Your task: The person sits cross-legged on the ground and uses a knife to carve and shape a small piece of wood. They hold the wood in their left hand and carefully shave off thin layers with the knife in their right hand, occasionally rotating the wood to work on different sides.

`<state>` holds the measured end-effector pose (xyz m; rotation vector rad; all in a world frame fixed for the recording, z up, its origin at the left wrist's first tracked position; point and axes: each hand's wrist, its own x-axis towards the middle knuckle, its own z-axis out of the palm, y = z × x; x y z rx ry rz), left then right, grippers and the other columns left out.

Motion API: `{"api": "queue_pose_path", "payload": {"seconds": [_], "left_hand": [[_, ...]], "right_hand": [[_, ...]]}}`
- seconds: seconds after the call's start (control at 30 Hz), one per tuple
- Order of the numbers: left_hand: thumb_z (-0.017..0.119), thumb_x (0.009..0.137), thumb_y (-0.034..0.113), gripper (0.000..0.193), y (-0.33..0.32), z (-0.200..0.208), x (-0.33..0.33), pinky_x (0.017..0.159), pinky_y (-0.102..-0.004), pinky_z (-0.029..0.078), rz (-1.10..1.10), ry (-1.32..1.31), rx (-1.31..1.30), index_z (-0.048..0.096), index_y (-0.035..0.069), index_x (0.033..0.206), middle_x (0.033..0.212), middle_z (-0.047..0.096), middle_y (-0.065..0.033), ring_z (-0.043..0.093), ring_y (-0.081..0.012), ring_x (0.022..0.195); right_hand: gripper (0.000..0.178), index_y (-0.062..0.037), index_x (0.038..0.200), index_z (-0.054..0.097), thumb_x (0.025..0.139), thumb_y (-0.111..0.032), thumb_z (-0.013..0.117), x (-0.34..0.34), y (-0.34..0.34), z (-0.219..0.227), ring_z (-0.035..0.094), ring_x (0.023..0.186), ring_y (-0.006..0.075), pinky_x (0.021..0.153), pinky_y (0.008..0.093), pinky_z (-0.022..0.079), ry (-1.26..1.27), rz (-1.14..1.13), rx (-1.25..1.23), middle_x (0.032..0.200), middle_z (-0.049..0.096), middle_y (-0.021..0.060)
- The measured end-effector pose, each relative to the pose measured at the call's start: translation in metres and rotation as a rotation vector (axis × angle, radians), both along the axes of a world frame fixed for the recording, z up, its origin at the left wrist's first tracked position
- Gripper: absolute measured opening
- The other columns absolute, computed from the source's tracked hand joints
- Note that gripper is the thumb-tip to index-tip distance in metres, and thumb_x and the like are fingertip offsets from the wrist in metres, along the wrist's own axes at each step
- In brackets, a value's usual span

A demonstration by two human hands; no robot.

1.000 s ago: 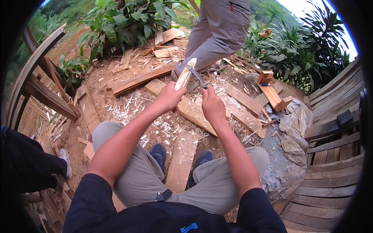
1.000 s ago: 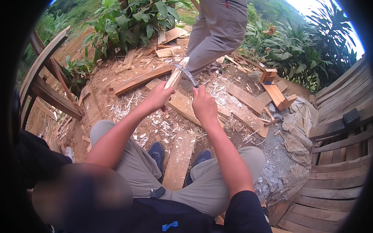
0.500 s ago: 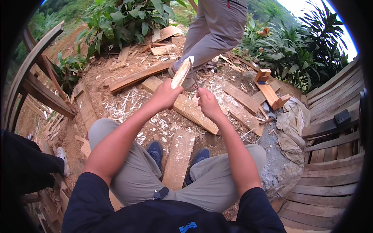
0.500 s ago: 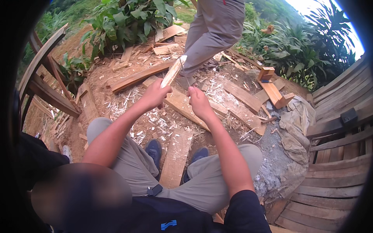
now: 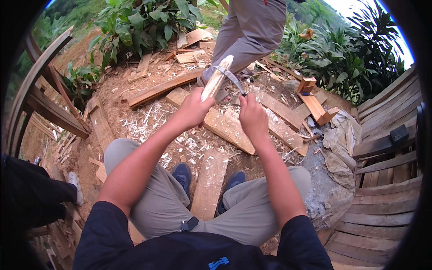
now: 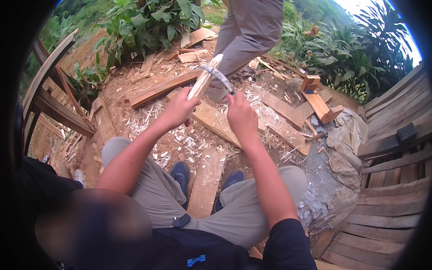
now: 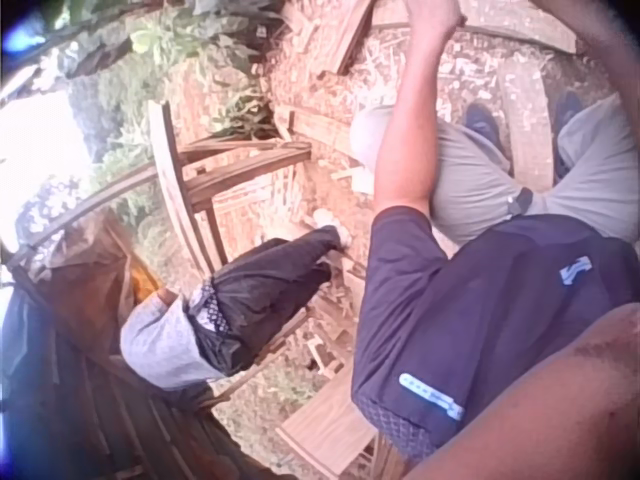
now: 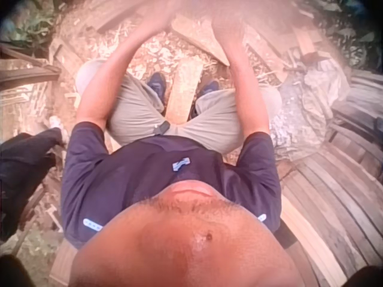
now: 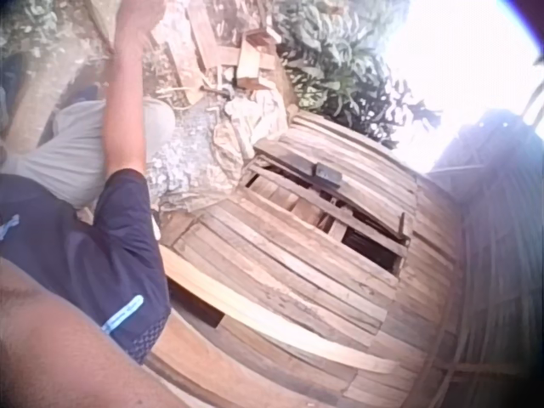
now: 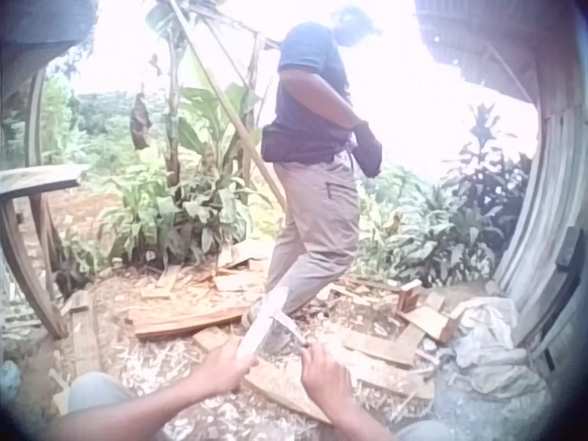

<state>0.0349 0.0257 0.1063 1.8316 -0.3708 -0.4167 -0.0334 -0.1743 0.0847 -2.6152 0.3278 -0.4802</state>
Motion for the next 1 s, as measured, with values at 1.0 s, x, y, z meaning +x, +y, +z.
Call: {"api": "queue_pose_path", "payload": {"seconds": [1.0], "left_hand": [[0.056,0.093,0.032,0.04,-0.004,-0.002,-0.002,0.043,-0.0343,0.052,0.014,0.145,0.026,0.051,0.0,0.115,0.087,0.057,-0.0105,0.059,-0.0199,0.055]], "right_hand": [[0.031,-0.0063,0.101,0.05,0.106,-0.037,0.047,-0.005,-0.001,0.0,0.065,0.07,0.049,0.061,0.0612,0.049,-0.021,0.166,-0.101,0.074,0.067,0.0237]]}}
